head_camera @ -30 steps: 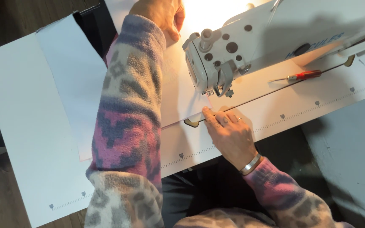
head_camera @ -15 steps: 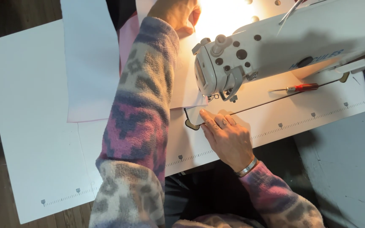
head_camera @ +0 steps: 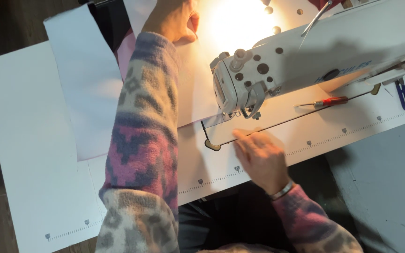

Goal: Sewing pieces of leather together to assemble a bag using an industrial sewing machine.

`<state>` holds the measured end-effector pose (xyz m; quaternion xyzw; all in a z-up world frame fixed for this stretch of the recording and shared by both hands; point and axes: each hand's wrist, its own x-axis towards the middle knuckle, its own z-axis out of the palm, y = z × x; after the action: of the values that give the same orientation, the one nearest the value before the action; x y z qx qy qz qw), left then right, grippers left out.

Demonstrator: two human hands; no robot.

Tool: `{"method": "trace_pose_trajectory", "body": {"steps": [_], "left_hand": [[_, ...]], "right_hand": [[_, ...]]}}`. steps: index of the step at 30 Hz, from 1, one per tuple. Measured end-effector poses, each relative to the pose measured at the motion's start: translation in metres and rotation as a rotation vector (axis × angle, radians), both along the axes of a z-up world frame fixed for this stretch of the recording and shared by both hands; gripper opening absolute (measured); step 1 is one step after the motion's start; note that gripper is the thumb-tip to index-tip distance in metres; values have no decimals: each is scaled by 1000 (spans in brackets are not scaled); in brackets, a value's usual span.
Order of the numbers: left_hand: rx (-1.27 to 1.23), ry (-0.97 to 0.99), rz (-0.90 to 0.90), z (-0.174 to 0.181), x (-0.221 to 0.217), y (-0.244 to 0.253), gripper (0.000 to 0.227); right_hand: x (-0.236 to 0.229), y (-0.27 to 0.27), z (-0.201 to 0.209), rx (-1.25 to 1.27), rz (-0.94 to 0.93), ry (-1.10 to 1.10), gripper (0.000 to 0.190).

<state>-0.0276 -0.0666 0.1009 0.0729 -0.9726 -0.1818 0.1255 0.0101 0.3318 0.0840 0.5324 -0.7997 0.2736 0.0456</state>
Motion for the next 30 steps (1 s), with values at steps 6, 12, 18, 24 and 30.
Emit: {"method": "trace_pose_trajectory", "body": {"steps": [6, 12, 18, 24, 30], "left_hand": [[135, 201, -126, -18, 20, -17, 24], [-76, 644, -199, -35, 29, -10, 26], [344, 484, 72, -44, 67, -14, 21], [304, 523, 261, -56, 117, -8, 20], [-74, 512, 446, -63, 143, 8, 19]], "right_hand": [[-69, 27, -6, -44, -172, 178, 63], [-133, 62, -22, -116, -340, 352, 72], [-146, 71, -14, -117, -293, 251, 75], [-150, 84, -28, -96, -276, 247, 72], [-154, 85, -30, -163, -310, 246, 65]]}}
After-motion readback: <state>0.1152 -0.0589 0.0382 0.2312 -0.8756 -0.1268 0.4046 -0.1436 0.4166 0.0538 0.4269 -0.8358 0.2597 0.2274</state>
